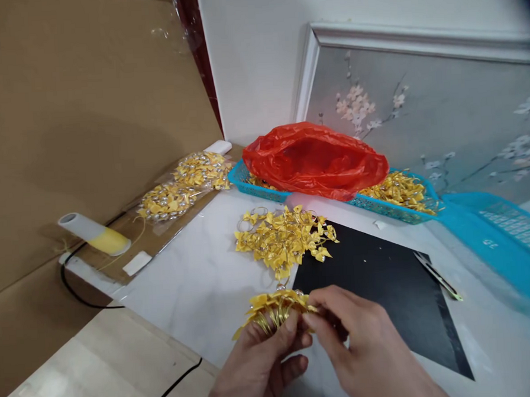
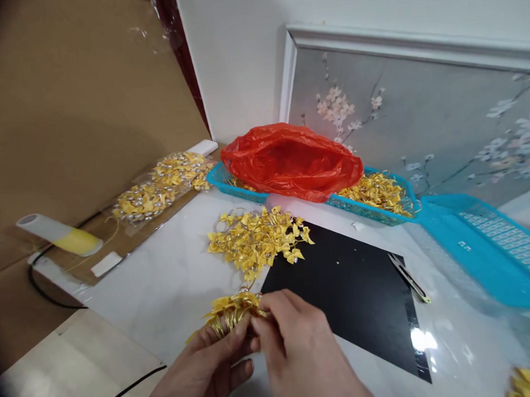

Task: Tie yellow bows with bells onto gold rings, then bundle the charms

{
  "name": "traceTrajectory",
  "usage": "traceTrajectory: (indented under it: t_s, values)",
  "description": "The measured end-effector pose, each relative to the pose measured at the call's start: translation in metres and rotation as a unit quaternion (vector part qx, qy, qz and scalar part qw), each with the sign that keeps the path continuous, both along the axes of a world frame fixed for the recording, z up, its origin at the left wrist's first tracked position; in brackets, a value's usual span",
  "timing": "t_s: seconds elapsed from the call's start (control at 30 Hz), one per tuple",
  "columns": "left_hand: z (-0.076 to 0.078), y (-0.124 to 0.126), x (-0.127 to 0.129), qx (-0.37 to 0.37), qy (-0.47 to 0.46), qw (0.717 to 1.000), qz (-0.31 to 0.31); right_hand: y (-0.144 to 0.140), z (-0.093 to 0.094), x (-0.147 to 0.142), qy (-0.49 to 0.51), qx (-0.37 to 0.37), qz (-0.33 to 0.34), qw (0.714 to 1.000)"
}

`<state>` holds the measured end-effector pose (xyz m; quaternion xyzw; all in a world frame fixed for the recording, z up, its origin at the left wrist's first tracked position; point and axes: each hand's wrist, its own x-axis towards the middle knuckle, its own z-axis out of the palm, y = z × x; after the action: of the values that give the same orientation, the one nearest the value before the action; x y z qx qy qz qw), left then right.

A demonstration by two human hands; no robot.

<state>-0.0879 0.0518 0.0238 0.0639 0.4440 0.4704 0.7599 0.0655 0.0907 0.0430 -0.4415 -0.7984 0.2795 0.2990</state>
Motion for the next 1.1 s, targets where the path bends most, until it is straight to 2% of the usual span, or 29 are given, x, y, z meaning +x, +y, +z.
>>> traceTrajectory:
  t_s: [0.07, 0.23, 0.33, 0.43, 0.6, 0.8, 0.93, 1.1]
  values:
    - [-0.002, -0.001, 0.001, 0.006, -0.006, 1.0, 0.002, -0.011, -0.009, -0.005, 0.012, 0.01, 0.011, 1.0]
    - [-0.008, -0.001, 0.003, -0.041, -0.033, 0.998, 0.03, -0.022, -0.032, -0.003, -0.055, 0.065, 0.025, 0.996]
    - [-0.012, 0.0, 0.004, -0.041, -0.034, 0.998, 0.022, -0.022, -0.038, 0.001, -0.091, 0.102, 0.037, 0.99]
    - [-0.011, 0.0, 0.004, -0.014, -0.022, 1.0, 0.01, -0.02, -0.033, 0.004, -0.08, 0.056, 0.05, 0.994]
    - [-0.005, 0.0, 0.0, -0.004, -0.036, 0.999, 0.004, -0.01, -0.018, 0.007, -0.01, 0.009, 0.022, 1.0]
    - [-0.005, 0.002, -0.002, -0.027, -0.089, 0.996, -0.01, -0.004, -0.016, 0.008, -0.047, -0.077, 0.089, 0.992]
    - [0.0, 0.002, -0.003, -0.036, -0.126, 0.991, -0.009, -0.002, -0.018, 0.007, -0.024, -0.098, 0.114, 0.988]
    - [0.003, 0.0, -0.004, -0.023, -0.139, 0.99, -0.021, 0.013, -0.013, 0.01, 0.032, -0.159, 0.136, 0.977]
